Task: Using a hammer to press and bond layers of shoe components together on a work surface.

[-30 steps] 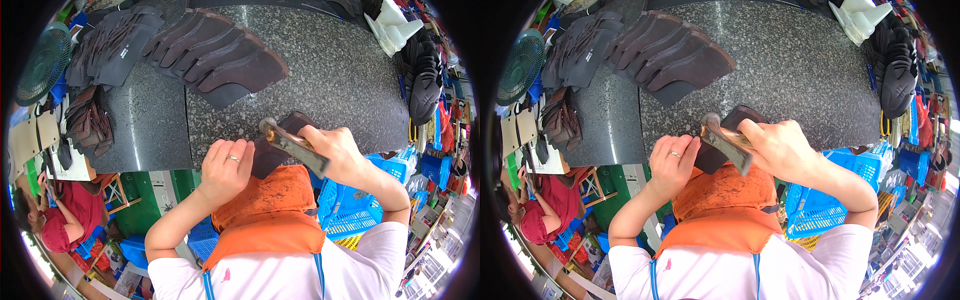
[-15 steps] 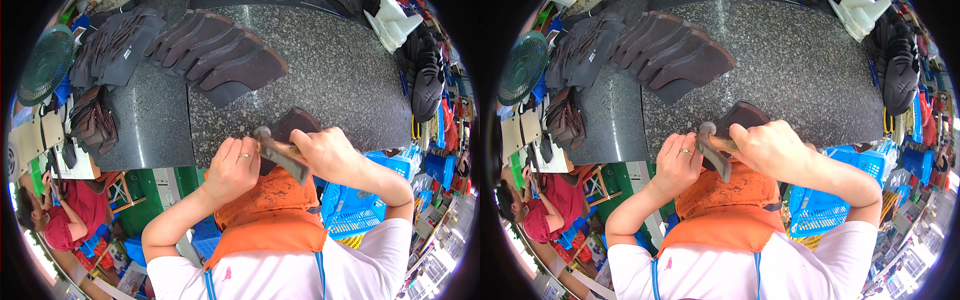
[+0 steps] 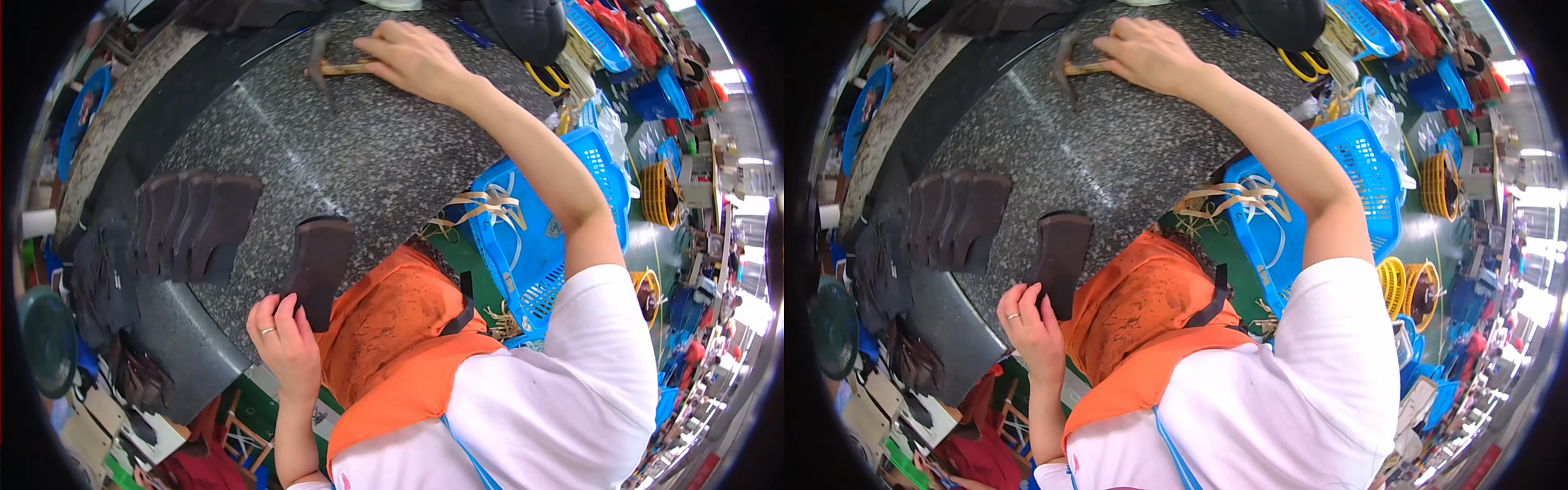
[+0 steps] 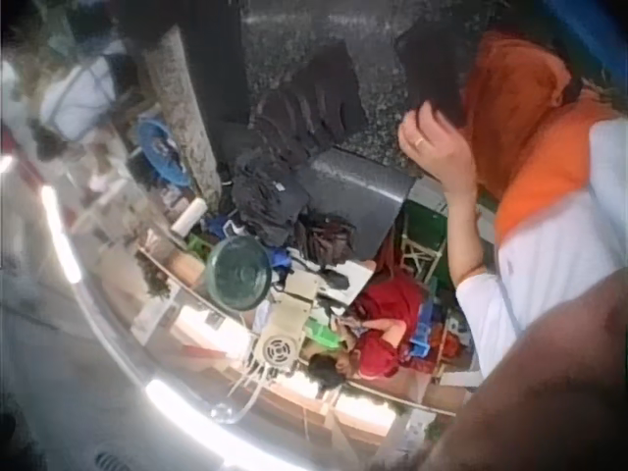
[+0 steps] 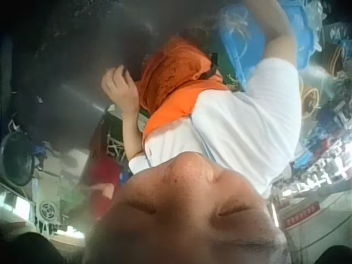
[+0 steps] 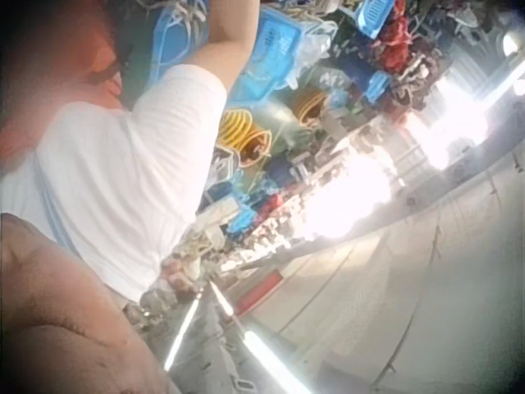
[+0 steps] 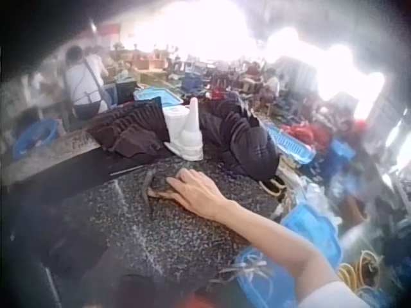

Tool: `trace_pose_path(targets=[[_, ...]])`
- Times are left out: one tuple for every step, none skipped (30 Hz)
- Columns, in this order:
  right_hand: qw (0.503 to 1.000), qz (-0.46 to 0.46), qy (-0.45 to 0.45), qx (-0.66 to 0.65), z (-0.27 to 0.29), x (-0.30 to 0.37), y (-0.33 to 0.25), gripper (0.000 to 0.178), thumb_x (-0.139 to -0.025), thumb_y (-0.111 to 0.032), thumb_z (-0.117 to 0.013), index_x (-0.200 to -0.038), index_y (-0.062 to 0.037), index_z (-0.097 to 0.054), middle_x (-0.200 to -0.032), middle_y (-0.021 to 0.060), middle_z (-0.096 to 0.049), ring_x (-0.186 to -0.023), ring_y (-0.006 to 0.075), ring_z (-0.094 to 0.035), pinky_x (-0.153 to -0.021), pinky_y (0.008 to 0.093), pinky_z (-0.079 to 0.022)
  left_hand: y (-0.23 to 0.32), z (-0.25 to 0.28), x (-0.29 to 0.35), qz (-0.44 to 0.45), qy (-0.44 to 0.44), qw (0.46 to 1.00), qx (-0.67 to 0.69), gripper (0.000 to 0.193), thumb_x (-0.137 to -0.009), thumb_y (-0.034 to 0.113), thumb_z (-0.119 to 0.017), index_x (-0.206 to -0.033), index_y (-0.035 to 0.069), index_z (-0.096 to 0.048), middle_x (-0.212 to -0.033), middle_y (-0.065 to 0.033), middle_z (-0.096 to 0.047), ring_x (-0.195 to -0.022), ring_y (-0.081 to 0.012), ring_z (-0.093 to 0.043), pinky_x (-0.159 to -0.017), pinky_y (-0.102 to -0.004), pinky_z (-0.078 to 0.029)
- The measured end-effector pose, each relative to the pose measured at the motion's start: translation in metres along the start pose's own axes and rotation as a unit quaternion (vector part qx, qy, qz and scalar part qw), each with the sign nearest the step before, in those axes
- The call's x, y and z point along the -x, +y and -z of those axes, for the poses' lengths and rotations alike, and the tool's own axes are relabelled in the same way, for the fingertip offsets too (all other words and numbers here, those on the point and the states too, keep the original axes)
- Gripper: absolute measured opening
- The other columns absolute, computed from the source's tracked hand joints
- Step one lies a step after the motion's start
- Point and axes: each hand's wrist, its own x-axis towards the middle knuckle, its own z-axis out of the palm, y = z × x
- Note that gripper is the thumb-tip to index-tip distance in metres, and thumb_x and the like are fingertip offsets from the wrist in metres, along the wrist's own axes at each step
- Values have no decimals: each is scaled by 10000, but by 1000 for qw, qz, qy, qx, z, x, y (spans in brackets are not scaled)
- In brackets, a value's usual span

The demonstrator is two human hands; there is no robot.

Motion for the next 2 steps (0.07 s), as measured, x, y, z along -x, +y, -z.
trace_pose_path(targets=[[999,-29,41,-17,11,14,12,305,-897,-257,-683,-1174,-130,-657,-948,61,-627,-891,263,-641,-774,390,-531,0,-1,1,47,-20,997,64,293,-839,15,-709,-1120,21,-629,-1277,-141,-557,-1110,-340,-556,-961,-445,-459],[998,-36,40,-9,16,21,17,305,-897,-257,-683,-1174,-130,-657,-948,61,-627,-891,263,-641,-774,390,-531,-4,-6,5,111,-24,983,142,286,-856,19,-706,-1131,59,-640,-1292,-136,-547,-1175,-341,-530,-1012,-454,-431]])
